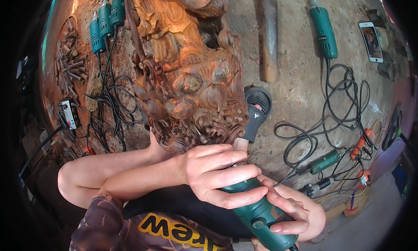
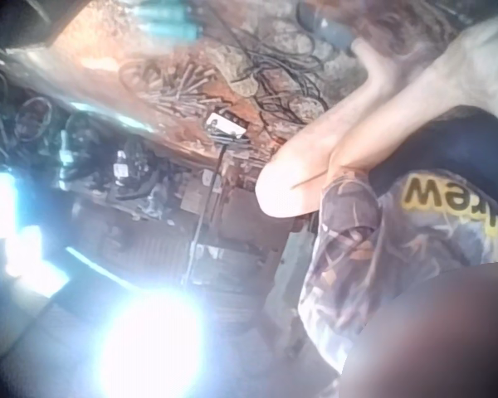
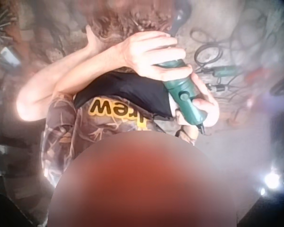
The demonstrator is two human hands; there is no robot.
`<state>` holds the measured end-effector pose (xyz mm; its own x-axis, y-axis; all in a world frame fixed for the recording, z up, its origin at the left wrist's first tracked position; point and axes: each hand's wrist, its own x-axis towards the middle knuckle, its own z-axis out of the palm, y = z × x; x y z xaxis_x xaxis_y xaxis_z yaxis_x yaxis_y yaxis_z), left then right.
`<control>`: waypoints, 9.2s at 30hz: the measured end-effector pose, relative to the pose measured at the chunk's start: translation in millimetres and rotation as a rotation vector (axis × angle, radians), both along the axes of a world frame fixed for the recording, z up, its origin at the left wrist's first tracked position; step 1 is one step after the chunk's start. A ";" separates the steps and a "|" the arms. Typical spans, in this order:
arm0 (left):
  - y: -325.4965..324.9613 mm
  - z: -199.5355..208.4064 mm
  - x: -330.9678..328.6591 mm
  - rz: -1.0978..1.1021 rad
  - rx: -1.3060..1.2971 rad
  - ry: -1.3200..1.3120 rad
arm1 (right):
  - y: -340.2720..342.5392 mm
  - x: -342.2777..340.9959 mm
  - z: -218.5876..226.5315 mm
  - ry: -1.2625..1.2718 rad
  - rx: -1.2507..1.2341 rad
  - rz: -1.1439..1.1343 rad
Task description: The person uses a rotary tool to carve details into a large wooden sculpture. They hold the sculpture with one hand and operate the tool with the other, occasionally pausing to adjust the tool or inspect the work.
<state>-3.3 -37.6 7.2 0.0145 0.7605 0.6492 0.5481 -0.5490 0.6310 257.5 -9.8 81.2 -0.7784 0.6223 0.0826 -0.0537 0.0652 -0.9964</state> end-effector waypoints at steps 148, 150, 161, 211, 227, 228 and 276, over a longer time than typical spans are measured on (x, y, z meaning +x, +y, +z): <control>-2.8 -5.8 4.9 0.101 -0.022 0.024 | -2.6 -12.7 -7.9 0.021 -0.048 -0.134; -2.5 -6.1 4.9 0.116 -0.023 0.022 | -10.2 -17.7 -0.6 -0.100 -0.053 -0.218; -0.8 -3.6 3.1 0.124 -0.052 -0.024 | -3.3 -19.8 3.1 -0.089 -0.064 -0.166; 4.4 1.0 21.1 0.216 -0.060 -0.157 | 8.0 -9.0 26.1 -0.181 -0.144 -0.330; 7.3 6.8 22.8 0.216 -0.065 -0.193 | 7.7 -7.0 35.4 -0.103 -0.171 -0.308; 6.1 9.4 23.7 0.199 -0.067 -0.173 | 5.8 -3.7 34.3 -0.062 -0.148 -0.311; 5.0 9.7 22.9 0.185 -0.130 -0.222 | 11.5 -11.1 37.7 -0.097 -0.210 -0.310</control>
<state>19.6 -32.7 16.9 -0.2634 0.8139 0.5179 0.4722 -0.3594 0.8049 246.4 1.6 119.0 -0.5487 0.8248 -0.1365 0.0319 -0.1424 -0.9893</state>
